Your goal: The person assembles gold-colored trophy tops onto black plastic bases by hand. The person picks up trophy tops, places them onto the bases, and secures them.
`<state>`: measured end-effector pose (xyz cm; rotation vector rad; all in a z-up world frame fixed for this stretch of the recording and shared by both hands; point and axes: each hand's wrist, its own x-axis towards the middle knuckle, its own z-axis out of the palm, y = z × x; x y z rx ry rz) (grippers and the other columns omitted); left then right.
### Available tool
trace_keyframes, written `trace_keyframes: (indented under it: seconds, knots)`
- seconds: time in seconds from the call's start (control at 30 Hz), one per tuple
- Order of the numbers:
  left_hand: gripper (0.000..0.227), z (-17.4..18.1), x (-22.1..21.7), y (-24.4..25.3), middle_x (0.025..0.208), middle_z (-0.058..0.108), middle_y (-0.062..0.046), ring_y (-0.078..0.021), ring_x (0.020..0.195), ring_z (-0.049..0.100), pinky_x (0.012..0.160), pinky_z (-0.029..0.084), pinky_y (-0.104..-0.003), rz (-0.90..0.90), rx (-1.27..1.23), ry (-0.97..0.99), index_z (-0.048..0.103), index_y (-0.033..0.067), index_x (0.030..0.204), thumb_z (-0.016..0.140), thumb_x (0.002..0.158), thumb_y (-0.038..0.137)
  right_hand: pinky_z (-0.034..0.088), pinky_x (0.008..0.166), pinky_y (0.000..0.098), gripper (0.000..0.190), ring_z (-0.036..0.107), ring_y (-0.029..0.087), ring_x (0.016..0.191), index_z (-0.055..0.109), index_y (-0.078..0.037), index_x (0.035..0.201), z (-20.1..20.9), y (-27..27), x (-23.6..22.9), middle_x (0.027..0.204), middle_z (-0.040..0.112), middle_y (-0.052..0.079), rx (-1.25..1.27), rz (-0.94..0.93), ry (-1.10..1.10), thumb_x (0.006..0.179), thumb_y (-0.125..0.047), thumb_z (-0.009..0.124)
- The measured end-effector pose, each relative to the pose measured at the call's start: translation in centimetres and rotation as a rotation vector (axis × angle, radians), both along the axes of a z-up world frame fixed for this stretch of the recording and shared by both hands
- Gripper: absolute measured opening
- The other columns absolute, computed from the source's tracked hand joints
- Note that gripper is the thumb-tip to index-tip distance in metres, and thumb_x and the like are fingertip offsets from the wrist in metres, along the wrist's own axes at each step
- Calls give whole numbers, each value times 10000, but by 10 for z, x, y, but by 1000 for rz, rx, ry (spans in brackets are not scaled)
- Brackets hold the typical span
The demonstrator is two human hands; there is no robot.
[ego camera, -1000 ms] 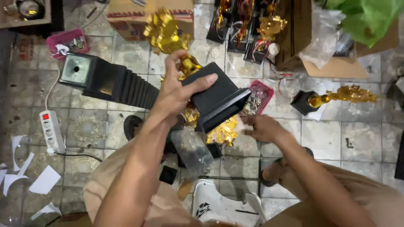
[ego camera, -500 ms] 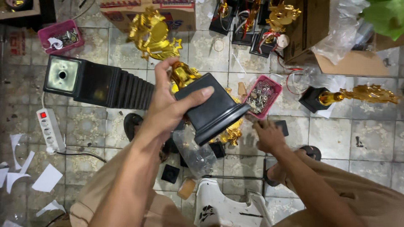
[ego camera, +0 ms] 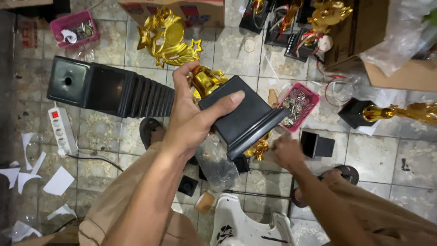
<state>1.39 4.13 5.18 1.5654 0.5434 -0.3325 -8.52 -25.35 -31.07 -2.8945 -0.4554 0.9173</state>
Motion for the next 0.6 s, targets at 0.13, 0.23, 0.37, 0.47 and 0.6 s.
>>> trace_keyframes:
  seconds: [0.13,0.23,0.37,0.47,0.6]
  knots:
    - [909,-2,4,-2,1358,475,-61,-164,1151,558,936,522,-291,-22,86,-16,342,248,1399,790,628,429,578,732,483,495,703,384,928,725,-79,1059,-19,73,-24,983,730,178,77,-281,254,868,-521,610]
    - [902,-7,6,-3,1360,484,-60,-163,1200,537,1000,480,-296,-24,93,-30,341,239,1398,790,638,422,578,833,494,503,700,396,1053,744,-104,1091,-39,105,-61,1103,743,156,15,-611,472,806,-502,628]
    - [885,-3,8,-5,1282,586,-17,-135,1126,613,987,506,-287,-50,128,0,351,258,1393,786,635,400,557,854,490,479,701,377,1055,747,-182,1121,-105,104,-111,1118,749,121,189,-813,429,760,-487,668]
    - [933,-9,11,-5,1237,553,-95,-215,1102,627,913,615,-372,13,14,39,331,266,1396,811,601,354,536,897,441,557,706,329,1082,739,-237,1196,-133,94,-125,1172,747,104,356,-865,360,729,-539,725]
    - [883,-10,14,-8,1250,564,-123,-220,1005,677,773,692,-379,123,-48,46,348,258,1370,810,617,273,517,1014,379,637,683,244,1177,678,-234,1359,-22,64,-45,1305,731,55,354,-980,721,782,-466,816]
